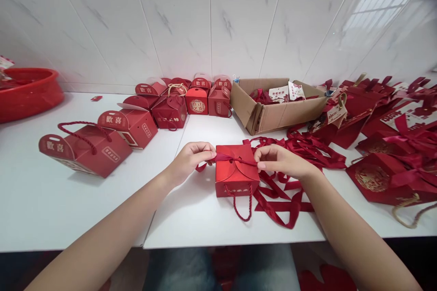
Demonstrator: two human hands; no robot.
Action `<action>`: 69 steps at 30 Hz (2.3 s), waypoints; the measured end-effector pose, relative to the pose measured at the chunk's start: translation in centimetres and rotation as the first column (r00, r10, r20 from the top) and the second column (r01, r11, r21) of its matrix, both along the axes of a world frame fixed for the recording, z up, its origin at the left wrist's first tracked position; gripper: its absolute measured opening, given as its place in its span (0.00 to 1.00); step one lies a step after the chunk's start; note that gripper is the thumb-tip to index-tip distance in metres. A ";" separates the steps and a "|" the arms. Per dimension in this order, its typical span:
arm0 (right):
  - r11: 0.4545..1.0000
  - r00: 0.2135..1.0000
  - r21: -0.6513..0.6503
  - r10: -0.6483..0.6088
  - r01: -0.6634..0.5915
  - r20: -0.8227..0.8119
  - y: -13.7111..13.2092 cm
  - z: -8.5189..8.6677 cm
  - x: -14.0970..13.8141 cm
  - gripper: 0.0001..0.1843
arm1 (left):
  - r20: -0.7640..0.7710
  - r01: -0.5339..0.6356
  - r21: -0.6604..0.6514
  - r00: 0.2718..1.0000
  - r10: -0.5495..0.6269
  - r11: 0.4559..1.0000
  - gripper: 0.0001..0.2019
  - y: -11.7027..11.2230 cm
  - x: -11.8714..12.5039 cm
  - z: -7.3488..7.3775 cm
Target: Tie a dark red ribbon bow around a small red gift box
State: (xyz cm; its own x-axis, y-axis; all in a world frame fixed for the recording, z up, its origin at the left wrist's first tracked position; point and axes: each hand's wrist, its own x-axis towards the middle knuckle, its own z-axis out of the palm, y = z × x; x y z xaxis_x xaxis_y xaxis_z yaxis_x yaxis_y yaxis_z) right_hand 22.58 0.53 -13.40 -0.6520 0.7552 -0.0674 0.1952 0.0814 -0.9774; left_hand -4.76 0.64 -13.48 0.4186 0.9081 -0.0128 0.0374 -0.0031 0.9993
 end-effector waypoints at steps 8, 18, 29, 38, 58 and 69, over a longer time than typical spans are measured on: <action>0.987 0.995 -0.147 0.081 -0.071 0.065 -0.5 0.8 0.3 0.21 | -0.037 0.019 0.019 0.999 -0.018 1.000 0.15 -0.1 0.0 -0.2; 0.984 0.999 -0.172 0.047 -0.044 0.013 -0.4 1.0 0.8 0.21 | -0.024 0.019 -0.034 1.000 -0.020 0.999 0.16 -0.2 -0.1 -0.1; 0.968 0.977 -0.218 0.157 -0.123 0.147 -0.3 1.8 2.0 0.21 | -0.030 -0.004 -0.026 1.000 0.003 1.000 0.18 -0.6 0.2 -0.1; 0.995 0.999 -0.090 -0.038 0.041 0.036 0.1 1.6 2.5 0.19 | -0.111 -0.135 0.135 0.982 0.150 0.982 0.20 -1.1 0.6 0.3; 0.988 0.938 -0.087 0.095 -0.131 -0.334 -1.3 2.8 -1.5 0.24 | -0.420 0.058 0.813 0.747 0.515 0.579 0.07 -3.3 5.2 3.7; 0.977 0.954 -0.205 -0.003 -0.061 -0.299 -2.2 2.5 -0.4 0.13 | -0.349 0.031 0.891 0.684 0.641 0.452 0.05 -3.1 5.2 3.8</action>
